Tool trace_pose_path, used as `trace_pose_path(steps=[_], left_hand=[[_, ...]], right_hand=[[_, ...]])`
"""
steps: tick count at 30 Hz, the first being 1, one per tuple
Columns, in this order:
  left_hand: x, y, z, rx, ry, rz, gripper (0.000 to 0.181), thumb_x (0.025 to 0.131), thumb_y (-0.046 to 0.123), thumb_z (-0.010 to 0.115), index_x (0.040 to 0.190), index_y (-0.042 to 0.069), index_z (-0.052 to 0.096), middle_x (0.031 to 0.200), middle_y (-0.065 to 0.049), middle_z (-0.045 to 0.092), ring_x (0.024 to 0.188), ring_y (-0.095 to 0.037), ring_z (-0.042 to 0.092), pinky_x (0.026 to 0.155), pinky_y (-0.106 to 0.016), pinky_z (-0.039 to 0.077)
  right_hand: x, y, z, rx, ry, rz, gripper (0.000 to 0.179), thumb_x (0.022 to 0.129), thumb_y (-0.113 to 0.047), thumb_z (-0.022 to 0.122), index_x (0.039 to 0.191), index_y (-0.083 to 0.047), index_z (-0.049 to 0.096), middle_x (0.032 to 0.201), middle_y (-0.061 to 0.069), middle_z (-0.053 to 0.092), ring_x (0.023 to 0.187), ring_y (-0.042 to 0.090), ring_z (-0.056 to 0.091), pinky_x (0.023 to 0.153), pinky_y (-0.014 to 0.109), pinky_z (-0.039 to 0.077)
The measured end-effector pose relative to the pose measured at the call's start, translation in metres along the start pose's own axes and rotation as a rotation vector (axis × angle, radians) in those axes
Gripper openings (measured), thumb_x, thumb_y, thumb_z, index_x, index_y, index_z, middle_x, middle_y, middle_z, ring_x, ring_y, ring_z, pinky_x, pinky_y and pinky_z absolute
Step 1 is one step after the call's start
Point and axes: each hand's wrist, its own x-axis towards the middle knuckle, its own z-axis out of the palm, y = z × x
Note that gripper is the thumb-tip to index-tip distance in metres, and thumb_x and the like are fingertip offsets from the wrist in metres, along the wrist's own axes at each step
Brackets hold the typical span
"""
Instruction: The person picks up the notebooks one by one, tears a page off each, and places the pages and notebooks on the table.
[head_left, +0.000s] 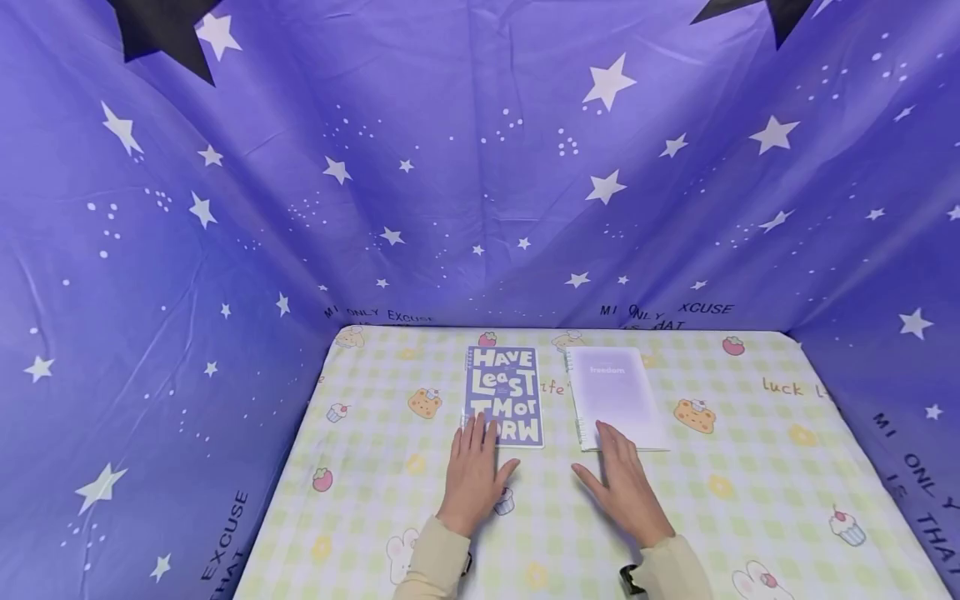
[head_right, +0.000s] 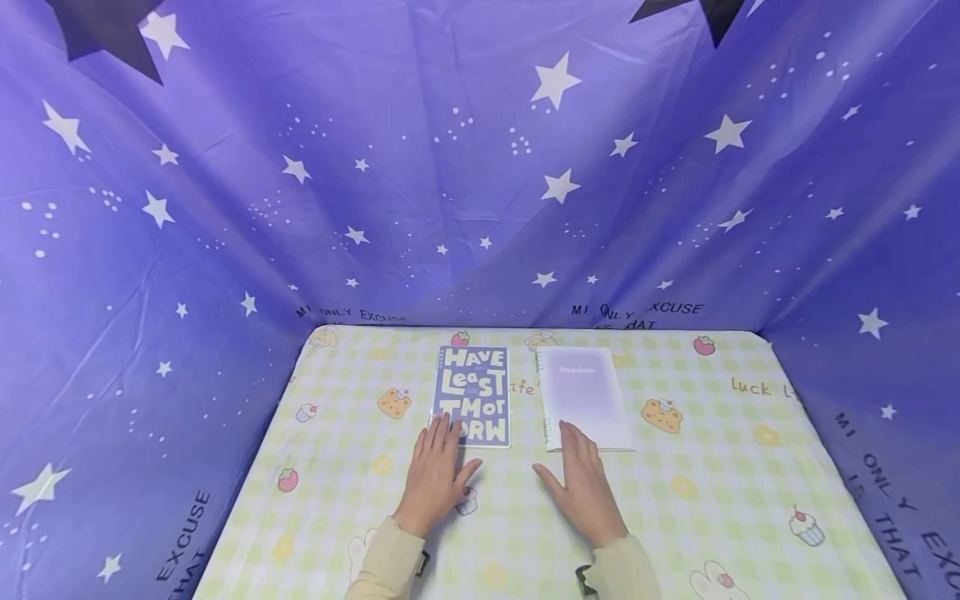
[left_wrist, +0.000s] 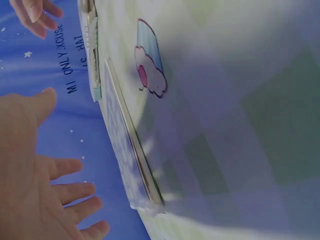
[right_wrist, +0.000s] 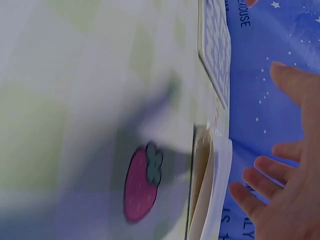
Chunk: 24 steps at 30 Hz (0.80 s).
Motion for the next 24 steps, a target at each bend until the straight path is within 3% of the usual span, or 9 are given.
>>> trace_pose_path(steps=[12, 24], left_hand=[[0.006, -0.017, 0.002, 0.056, 0.025, 0.025, 0.056, 0.088, 0.025, 0.075, 0.132, -0.002, 0.054, 0.136, -0.022, 0.055, 0.129, -0.035, 0.05, 0.112, -0.047, 0.041], [0.015, -0.025, 0.011, 0.051, -0.019, 0.015, 0.048, 0.087, 0.025, 0.075, 0.127, 0.003, 0.059, 0.132, -0.017, 0.059, 0.127, -0.032, 0.052, 0.111, -0.045, 0.042]], right_hand=[[0.024, -0.02, 0.027, 0.065, -0.075, 0.015, 0.068, 0.095, -0.023, 0.067, 0.147, 0.008, 0.036, 0.144, 0.027, 0.045, 0.134, 0.042, 0.043, 0.11, 0.057, 0.039], [0.039, -0.03, 0.05, 0.107, -0.121, 0.109, 0.063, 0.094, -0.022, 0.068, 0.141, 0.011, 0.043, 0.129, 0.02, 0.052, 0.124, 0.035, 0.051, 0.111, 0.05, 0.041]])
